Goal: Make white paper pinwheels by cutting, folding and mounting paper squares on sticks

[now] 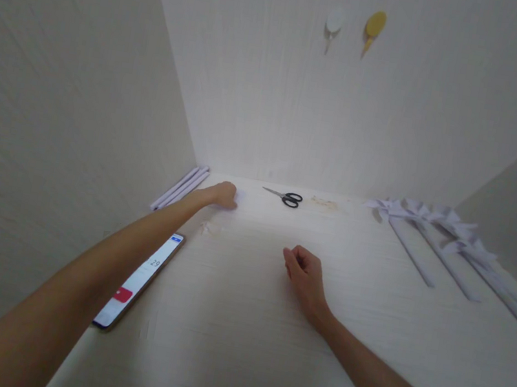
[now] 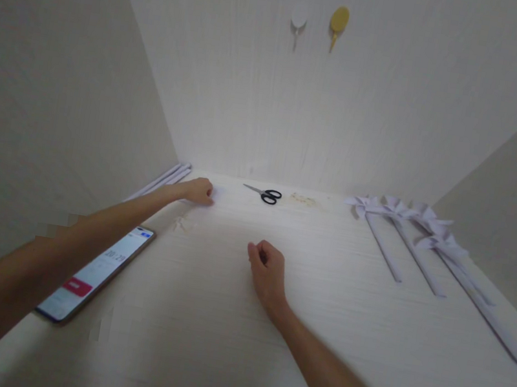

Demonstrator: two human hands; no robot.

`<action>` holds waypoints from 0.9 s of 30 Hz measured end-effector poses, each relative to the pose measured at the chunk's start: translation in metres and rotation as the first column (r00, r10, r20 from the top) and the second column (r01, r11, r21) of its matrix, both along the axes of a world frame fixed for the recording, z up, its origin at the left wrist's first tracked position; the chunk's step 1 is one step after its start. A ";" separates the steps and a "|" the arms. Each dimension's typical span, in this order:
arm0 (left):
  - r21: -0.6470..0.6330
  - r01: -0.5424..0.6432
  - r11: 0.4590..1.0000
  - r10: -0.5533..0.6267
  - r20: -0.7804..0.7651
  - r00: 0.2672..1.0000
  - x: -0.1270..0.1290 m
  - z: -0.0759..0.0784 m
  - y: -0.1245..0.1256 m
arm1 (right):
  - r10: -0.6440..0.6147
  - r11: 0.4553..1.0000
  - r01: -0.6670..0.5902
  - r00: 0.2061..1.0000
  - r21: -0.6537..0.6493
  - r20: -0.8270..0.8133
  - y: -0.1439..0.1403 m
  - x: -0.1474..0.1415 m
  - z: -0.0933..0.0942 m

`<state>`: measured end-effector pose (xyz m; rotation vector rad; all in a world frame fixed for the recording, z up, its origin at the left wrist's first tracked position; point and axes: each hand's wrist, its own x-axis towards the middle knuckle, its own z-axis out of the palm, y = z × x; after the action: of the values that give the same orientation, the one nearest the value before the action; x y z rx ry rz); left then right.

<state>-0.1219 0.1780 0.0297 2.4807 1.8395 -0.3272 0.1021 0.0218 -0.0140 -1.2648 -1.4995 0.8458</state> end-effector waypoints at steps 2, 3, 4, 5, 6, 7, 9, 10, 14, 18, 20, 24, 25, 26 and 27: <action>-0.005 -0.013 1.000 0.013 -0.003 1.000 -0.001 0.001 0.001 | 0.003 1.000 -0.003 1.000 -0.013 0.001 0.000 0.000 0.000; -0.007 -0.018 1.000 0.018 -0.001 1.000 -0.002 0.001 0.001 | 0.007 1.000 -0.007 1.000 -0.018 -0.001 0.000 0.000 -0.001; -0.008 -0.022 1.000 0.022 0.002 1.000 -0.002 0.001 0.001 | 0.012 1.000 -0.012 1.000 -0.022 -0.003 0.000 0.000 -0.001; -0.008 -0.026 1.000 0.026 0.006 1.000 -0.003 0.001 0.001 | 0.014 1.000 -0.014 1.000 -0.024 -0.005 0.000 0.000 -0.001; -0.008 -0.030 1.000 0.030 0.010 1.000 -0.003 0.001 0.001 | 0.015 1.000 -0.015 1.000 -0.026 -0.007 0.000 0.000 -0.001; -0.007 -0.034 0.999 0.034 0.013 0.999 -0.003 0.002 0.001 | 0.015 1.000 -0.015 1.000 -0.025 -0.008 0.001 0.000 -0.001; -0.004 -0.045 0.999 0.045 0.016 0.999 -0.002 0.003 0.002 | 0.014 1.000 -0.014 1.000 -0.023 -0.012 0.001 -0.001 -0.001; -0.003 -0.051 0.999 0.051 0.018 0.999 -0.002 0.003 0.002 | 0.014 1.000 -0.014 1.000 -0.024 -0.013 0.001 -0.001 -0.001; -0.003 -0.061 0.998 0.061 0.028 0.998 -0.003 0.003 0.002 | 0.012 1.000 -0.013 1.000 -0.021 -0.009 0.001 -0.001 -0.001; -0.019 -0.037 0.999 0.038 0.052 0.998 -0.005 0.004 0.002 | 0.014 1.000 -0.014 1.000 -0.022 0.002 0.001 0.000 -0.001; -0.036 -0.017 0.999 0.020 0.072 0.997 -0.008 0.005 0.002 | 0.014 1.000 -0.014 1.000 -0.022 0.004 0.000 -0.001 0.000; -0.067 0.008 0.998 0.001 0.122 0.993 -0.014 0.006 0.003 | 0.021 0.999 -0.021 1.000 -0.026 0.001 0.000 -0.001 0.000; -0.071 0.013 0.997 -0.003 0.135 0.991 -0.016 0.005 0.003 | 0.024 0.999 -0.024 1.000 -0.028 0.001 0.000 -0.001 0.000; -0.074 0.019 0.997 -0.008 0.147 0.989 -0.018 0.005 0.004 | 0.025 0.999 -0.025 1.000 -0.028 0.000 0.000 -0.001 0.000; -0.076 0.025 0.997 -0.013 0.159 0.987 -0.019 0.004 0.004 | 0.027 0.999 -0.027 1.000 -0.028 0.000 0.000 -0.001 0.000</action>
<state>-0.1410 0.1824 0.0337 2.3975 1.7098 -0.1914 0.1013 0.0214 -0.0138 -1.2673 -1.5126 0.8868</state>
